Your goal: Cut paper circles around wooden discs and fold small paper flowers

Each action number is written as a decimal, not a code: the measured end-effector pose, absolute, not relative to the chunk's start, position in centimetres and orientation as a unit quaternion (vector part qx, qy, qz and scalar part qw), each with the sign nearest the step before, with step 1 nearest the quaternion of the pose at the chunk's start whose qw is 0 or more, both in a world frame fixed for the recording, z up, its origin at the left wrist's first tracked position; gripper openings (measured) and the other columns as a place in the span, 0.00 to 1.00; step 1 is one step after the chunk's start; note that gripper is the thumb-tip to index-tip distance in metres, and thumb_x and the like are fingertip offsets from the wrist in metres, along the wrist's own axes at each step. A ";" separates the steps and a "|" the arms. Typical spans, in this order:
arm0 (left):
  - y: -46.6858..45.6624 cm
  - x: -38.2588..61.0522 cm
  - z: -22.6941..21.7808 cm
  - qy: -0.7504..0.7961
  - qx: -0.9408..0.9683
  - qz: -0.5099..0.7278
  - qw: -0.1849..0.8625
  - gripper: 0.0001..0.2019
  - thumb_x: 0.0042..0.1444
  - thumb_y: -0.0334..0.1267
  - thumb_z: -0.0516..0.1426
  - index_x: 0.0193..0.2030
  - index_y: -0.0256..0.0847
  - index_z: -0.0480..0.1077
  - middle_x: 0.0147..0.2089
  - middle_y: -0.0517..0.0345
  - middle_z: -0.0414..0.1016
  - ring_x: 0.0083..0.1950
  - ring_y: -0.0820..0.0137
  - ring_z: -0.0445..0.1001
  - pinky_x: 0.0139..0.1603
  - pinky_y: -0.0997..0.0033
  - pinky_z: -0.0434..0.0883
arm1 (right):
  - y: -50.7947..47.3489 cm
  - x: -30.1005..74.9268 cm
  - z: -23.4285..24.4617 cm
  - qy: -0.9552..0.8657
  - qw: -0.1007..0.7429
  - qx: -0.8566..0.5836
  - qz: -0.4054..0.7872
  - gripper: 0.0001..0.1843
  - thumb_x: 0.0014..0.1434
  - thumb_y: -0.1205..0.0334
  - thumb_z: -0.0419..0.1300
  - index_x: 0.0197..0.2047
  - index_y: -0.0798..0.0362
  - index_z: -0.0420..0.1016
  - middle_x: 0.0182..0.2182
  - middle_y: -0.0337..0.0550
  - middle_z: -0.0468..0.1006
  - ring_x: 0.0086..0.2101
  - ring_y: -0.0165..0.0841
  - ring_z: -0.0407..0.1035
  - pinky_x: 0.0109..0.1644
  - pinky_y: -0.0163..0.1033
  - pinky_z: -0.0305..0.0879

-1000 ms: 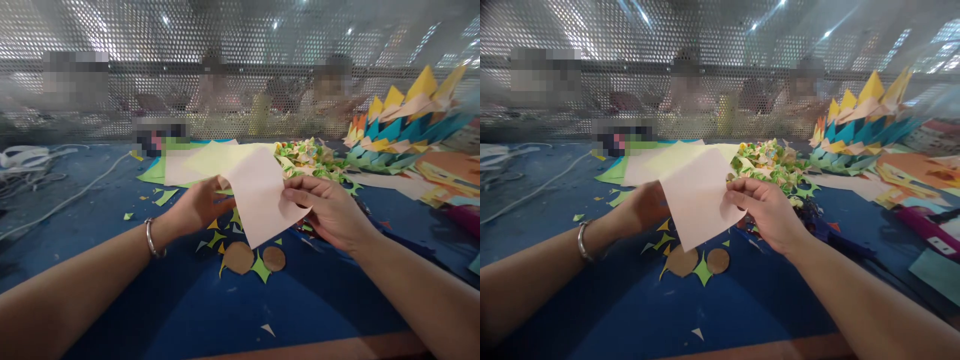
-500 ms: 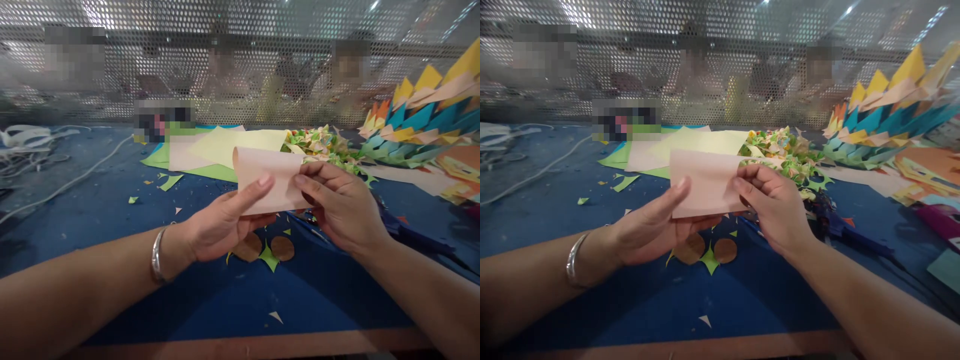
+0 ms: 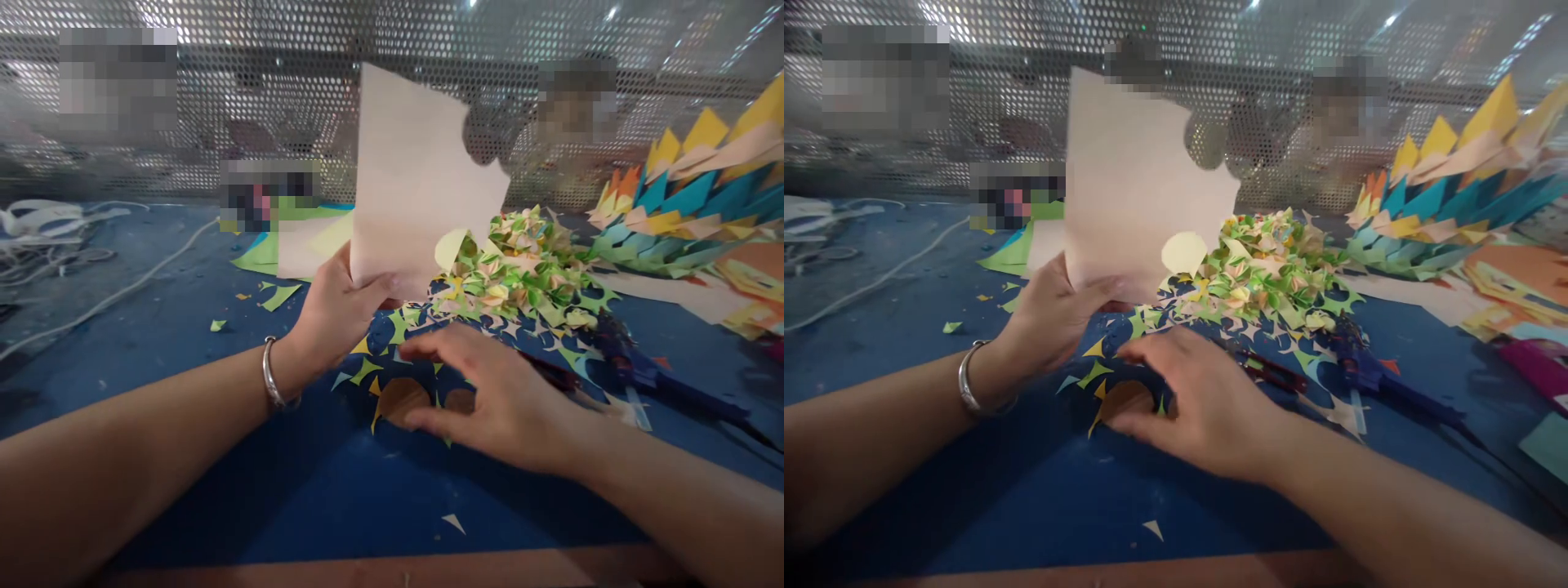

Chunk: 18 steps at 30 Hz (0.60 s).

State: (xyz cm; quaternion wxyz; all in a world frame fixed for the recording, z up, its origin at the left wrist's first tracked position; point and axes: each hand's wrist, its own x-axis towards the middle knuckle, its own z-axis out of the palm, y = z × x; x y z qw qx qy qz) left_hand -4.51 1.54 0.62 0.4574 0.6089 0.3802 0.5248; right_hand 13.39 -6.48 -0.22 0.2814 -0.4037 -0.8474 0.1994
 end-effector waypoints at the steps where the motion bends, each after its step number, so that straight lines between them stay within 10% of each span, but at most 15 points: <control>1: 1.7 -4.4 0.5 0.385 0.592 0.511 0.490 0.22 0.51 0.34 0.64 0.54 0.35 0.68 0.49 0.48 0.79 0.45 0.63 0.79 0.36 0.70 0.78 | -6.6 13.1 -0.4 -0.876 0.248 -0.372 0.181 0.25 0.58 0.53 0.66 0.55 0.56 0.71 0.47 0.50 0.79 0.47 0.42 0.71 0.51 0.50 0.71; 18: 0.4 -4.5 1.0 0.355 0.595 0.309 0.652 0.05 0.52 0.33 0.58 0.29 0.37 0.76 0.29 0.56 0.79 0.32 0.71 0.78 0.37 0.73 0.74 | -5.6 14.8 0.3 -0.846 0.349 -0.398 -0.066 0.18 0.61 0.63 0.63 0.54 0.53 0.69 0.47 0.49 0.80 0.48 0.41 0.73 0.53 0.48 0.69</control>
